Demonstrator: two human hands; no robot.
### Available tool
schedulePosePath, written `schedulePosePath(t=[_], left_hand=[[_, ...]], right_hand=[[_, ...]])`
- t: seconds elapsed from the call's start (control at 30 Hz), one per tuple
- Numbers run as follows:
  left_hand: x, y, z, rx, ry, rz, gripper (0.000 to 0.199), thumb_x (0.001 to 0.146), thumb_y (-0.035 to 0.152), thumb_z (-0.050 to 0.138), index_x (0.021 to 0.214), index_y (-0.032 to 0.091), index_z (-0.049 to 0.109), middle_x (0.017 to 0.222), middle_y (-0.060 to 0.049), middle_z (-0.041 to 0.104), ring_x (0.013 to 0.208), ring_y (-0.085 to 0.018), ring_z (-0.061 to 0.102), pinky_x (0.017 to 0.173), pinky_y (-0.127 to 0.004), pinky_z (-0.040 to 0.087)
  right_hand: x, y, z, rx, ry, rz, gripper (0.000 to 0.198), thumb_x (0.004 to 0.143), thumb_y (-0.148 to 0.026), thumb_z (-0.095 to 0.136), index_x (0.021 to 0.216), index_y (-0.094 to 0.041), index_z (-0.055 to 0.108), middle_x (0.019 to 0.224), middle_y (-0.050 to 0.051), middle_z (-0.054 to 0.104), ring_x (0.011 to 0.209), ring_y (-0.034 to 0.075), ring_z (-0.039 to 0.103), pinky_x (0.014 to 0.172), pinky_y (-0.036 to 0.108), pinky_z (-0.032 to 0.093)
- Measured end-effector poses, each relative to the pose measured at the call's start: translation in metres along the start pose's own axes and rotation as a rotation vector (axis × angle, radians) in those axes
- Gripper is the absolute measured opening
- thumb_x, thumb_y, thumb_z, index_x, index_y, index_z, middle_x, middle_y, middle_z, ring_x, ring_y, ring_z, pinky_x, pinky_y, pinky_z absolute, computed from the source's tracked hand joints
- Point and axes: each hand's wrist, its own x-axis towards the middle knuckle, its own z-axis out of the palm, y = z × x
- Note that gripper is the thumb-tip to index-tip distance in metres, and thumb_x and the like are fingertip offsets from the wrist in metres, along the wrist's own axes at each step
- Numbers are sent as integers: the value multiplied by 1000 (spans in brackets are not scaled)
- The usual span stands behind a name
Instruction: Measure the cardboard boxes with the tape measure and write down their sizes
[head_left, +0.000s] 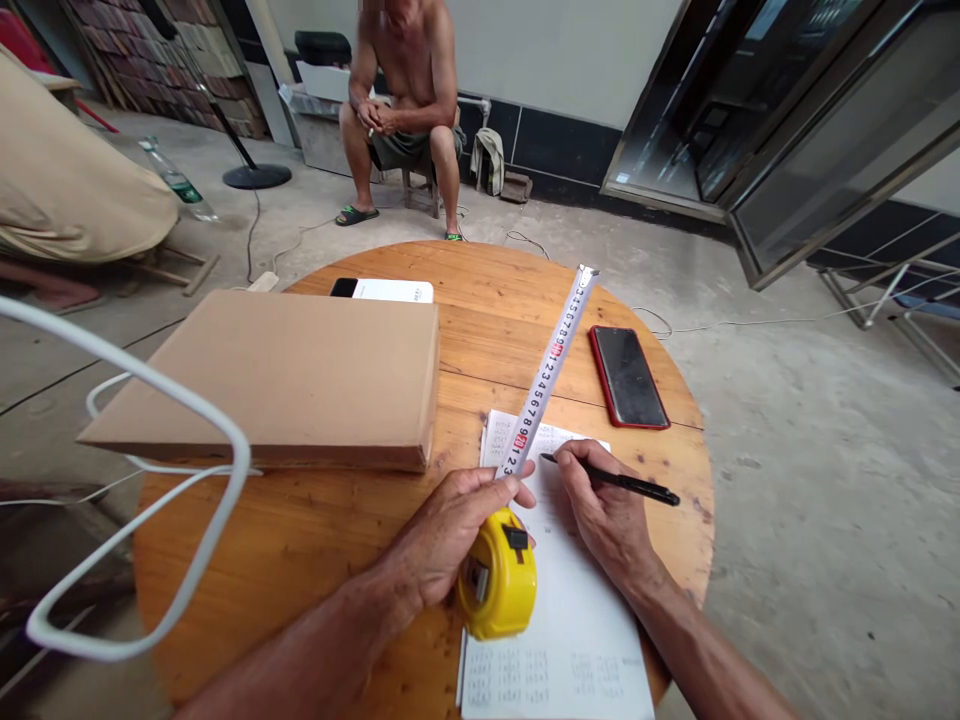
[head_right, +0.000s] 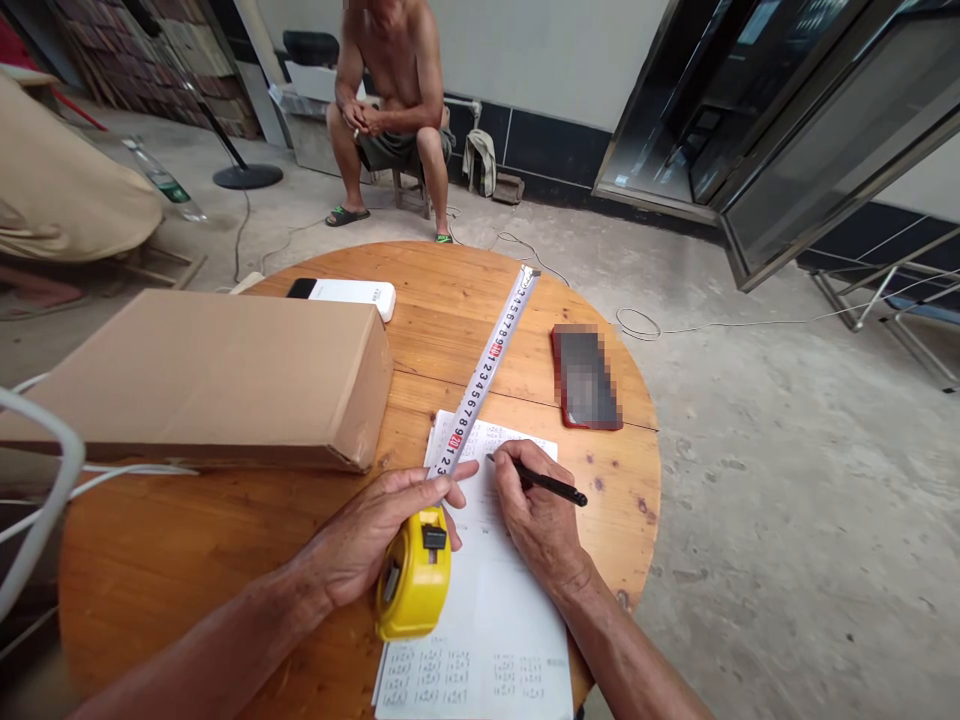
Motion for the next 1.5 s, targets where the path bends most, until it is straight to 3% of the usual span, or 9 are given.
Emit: schedulePosePath(t=[0.33,0.87,1.23,1.5], left_hand=[[1,1,1,2,14,-16,23,80,35,60,72,13,62,137,-9,49,55,-8,63,48,-20,44],[0,0,-2,5,9,-4,23,79,35,60,72,13,63,142,-10,44,57,-10,64,48,-21,44],[2,-1,-2,1,-6,-6,23,80,35,60,73,13,63,143,-10,41,57,-10,64,47,-21,44],[2,0,-2,28,-14,1,24,82,35,59,74,13,63,141,-11,44,58,-9,64,51,-21,45]], right_hand=[[3,-1,1,-17,-11,-68,14,88,-21,49,77,-18,57,67,-2,56,60,11,48,57,23,38],[3,-2,1,4,-21,-29,16,88,-23,50,75,-18,58,65,-2,55,58,11,46,55,23,36],[1,2,-4,124,48,159,21,89,-34,48,76,-19,55,53,-5,48,45,9,41,43,21,33],[0,3,-6,139,27,156,21,89,-33,48,74,-19,55,54,-4,48,45,9,41,43,21,33]])
